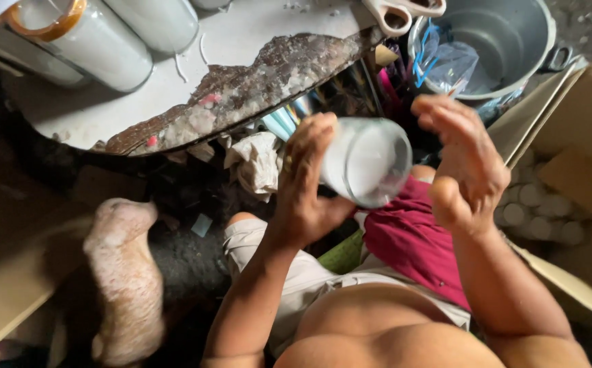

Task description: Attaching decorative gold rings to the top of white pillar candles.

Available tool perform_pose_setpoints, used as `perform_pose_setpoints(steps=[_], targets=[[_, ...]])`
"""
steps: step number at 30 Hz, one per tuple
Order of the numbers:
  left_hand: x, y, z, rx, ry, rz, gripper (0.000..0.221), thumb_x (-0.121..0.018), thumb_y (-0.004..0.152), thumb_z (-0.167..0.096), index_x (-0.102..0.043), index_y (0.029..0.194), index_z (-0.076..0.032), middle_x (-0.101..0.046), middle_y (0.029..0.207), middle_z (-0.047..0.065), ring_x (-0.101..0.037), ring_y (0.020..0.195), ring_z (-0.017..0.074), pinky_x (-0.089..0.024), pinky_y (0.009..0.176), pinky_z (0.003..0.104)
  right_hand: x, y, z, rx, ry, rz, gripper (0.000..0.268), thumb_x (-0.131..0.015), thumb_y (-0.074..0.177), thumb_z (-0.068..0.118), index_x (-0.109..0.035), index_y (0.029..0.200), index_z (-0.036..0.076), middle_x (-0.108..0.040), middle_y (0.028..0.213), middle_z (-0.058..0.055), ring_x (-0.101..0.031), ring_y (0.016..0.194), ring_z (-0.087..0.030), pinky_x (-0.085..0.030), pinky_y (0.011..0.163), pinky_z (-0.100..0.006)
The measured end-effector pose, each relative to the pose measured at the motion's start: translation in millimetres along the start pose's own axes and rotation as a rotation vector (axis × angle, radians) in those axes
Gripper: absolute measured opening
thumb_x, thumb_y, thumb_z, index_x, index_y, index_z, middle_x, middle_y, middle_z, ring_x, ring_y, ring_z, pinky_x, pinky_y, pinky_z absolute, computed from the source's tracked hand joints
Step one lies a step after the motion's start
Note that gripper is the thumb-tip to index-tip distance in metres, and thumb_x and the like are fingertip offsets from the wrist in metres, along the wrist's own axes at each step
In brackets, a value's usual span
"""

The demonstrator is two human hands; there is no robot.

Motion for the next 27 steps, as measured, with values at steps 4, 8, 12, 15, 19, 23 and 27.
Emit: perform_pose_setpoints(steps=[4,8,12,15,19,23,27], targets=[[0.0,12.5,-32.9,-0.023,-0.002,0.032,0.063,-0.07,0.104,-0.021,-0.034,0.151,0.0,-0.046,0.153,0.027,-0.053,0.143,0.045,-0.047,0.126,0.059,1.4,-45.7,-24.7,-0.122,0.245,0.092,0.092,-0.068,0.088,0.052,-0.034,0.151,-0.005,-0.048,0.147,-0.033,-0.054,0.136,-0.04,-0.047,0.12,-0.051],[-8.2,21.3,-39.3,0.124,0.048,-0.026,0.082,-0.083,0.09,-0.042,-0.043,0.145,0.004,-0.057,0.142,0.025,-0.061,0.133,0.0408,-0.051,0.119,0.049,-14.4,-47.1,-37.2,-0.325,0.185,0.092,0.103,-0.068,0.083,0.061,-0.038,0.149,-0.011,-0.048,0.147,-0.021,-0.047,0.139,-0.03,-0.038,0.123,-0.045],[-8.9,7.8,-34.8,0.2,-0.044,-0.017,0.092,-0.087,0.087,-0.036,-0.034,0.15,0.005,-0.045,0.154,0.028,-0.05,0.146,0.0438,-0.045,0.126,0.05,-27.7,-48.9,-54.6,-0.55,0.587,-0.098,0.083,-0.072,0.09,0.042,-0.042,0.148,-0.008,-0.05,0.148,-0.021,-0.052,0.134,-0.027,-0.043,0.113,-0.041],[-13.8,0.2,-30.8,0.174,-0.073,-0.089,0.094,-0.086,0.089,-0.037,-0.027,0.154,-0.002,-0.042,0.153,0.023,-0.051,0.142,0.04,-0.053,0.118,0.046,-33.6,-44.9,-69.0,-0.614,0.561,-0.125,0.068,-0.064,0.093,0.036,-0.049,0.143,-0.008,-0.055,0.145,-0.02,-0.053,0.135,-0.027,-0.04,0.117,-0.039],[-0.1,-5.6,-12.3,0.219,0.038,-0.467,0.098,-0.098,0.062,-0.031,-0.053,0.143,0.0,-0.063,0.127,0.021,-0.07,0.111,0.0383,-0.056,0.097,0.047,-33.4,24.1,-38.6,-0.396,0.101,0.254,0.083,-0.05,0.094,0.068,-0.058,0.145,0.002,-0.072,0.106,-0.021,-0.059,0.1,-0.019,-0.053,0.086,-0.043],[44.1,8.9,-4.3,0.277,0.321,-0.436,0.087,-0.092,0.069,-0.031,-0.052,0.139,0.0,-0.064,0.127,0.02,-0.069,0.111,0.0371,-0.056,0.099,0.043,-23.2,88.3,-43.2,0.153,-0.429,0.223,0.029,-0.065,0.106,0.016,-0.07,0.128,-0.002,-0.07,0.12,-0.023,-0.066,0.114,-0.039,-0.052,0.096,-0.046],[74.3,25.0,14.0,0.295,0.391,-0.318,0.091,-0.09,0.073,-0.028,-0.044,0.147,-0.001,-0.061,0.14,0.022,-0.065,0.125,0.038,-0.053,0.109,0.044,-26.7,132.7,-107.1,0.324,-1.189,0.429,0.022,-0.079,0.103,0.023,-0.062,0.101,0.008,-0.068,0.102,-0.003,-0.063,0.094,-0.031,-0.054,0.075,-0.039]])
Point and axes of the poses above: each hand's wrist, its own y-axis towards the middle knuckle, its own x-axis out of the back of the hand, z = x × y, the point moved 3 cm from there along y, towards the middle knuckle
